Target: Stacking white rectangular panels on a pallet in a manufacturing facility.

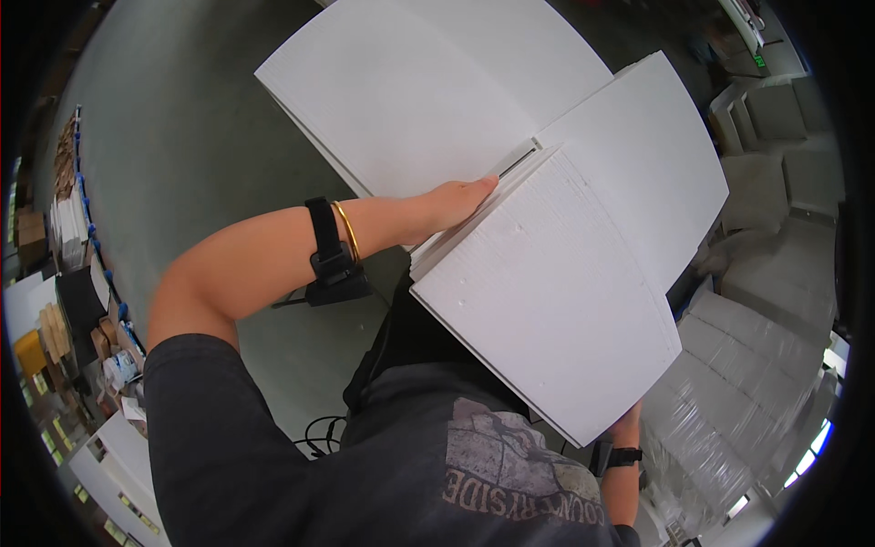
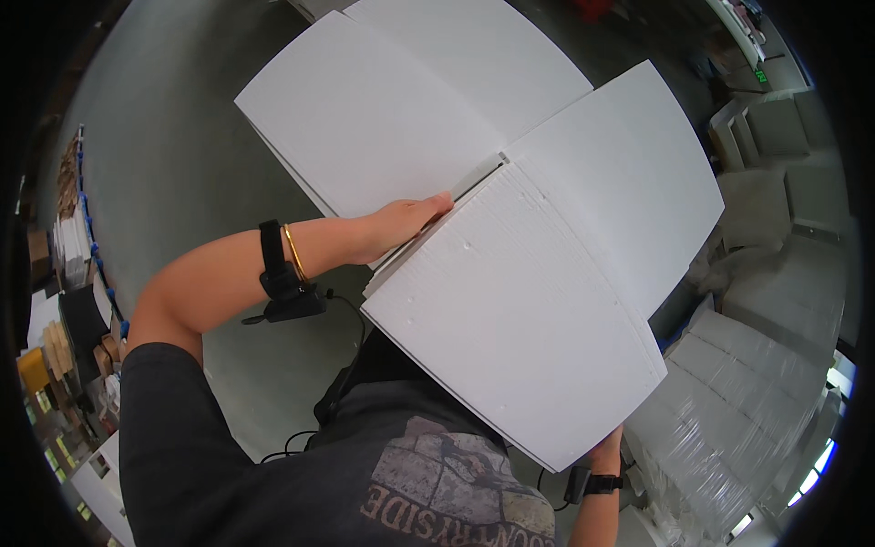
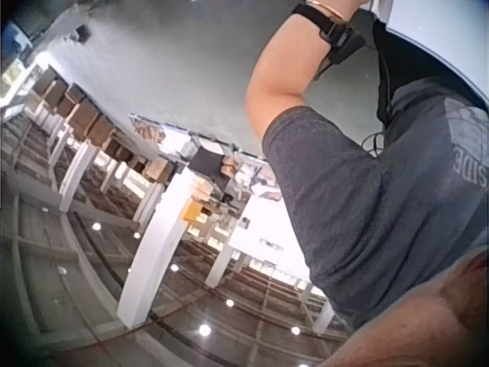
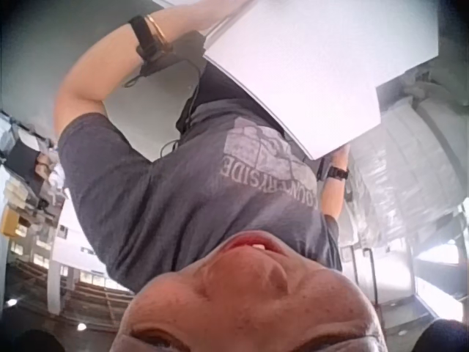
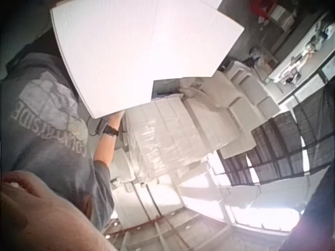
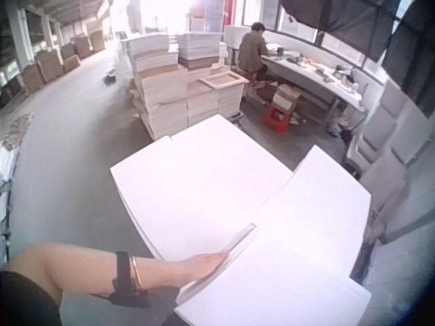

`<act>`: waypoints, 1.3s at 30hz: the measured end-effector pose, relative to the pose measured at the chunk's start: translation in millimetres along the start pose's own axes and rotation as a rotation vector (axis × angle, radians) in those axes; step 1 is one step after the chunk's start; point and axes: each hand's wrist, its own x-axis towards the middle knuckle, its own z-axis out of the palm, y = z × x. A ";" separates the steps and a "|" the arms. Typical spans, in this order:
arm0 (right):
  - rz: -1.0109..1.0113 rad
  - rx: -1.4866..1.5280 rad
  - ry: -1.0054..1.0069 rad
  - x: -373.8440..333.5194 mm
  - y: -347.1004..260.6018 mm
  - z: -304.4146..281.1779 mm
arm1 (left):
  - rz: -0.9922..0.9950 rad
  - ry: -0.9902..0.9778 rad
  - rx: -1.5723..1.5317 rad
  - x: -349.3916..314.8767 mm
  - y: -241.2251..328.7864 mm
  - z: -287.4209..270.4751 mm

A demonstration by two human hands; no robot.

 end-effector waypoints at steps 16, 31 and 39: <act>-0.161 0.101 -0.064 -13.7 22.4 30.5 | 0.054 -0.102 -0.014 -34.8 14.7 16.5; -0.153 0.024 -0.303 -11.5 12.7 11.1 | 0.473 0.420 -0.100 -30.2 -2.0 -24.8; -0.508 -0.145 -0.166 30.7 -86.6 -68.5 | 0.783 0.738 -0.691 -97.8 -105.7 66.5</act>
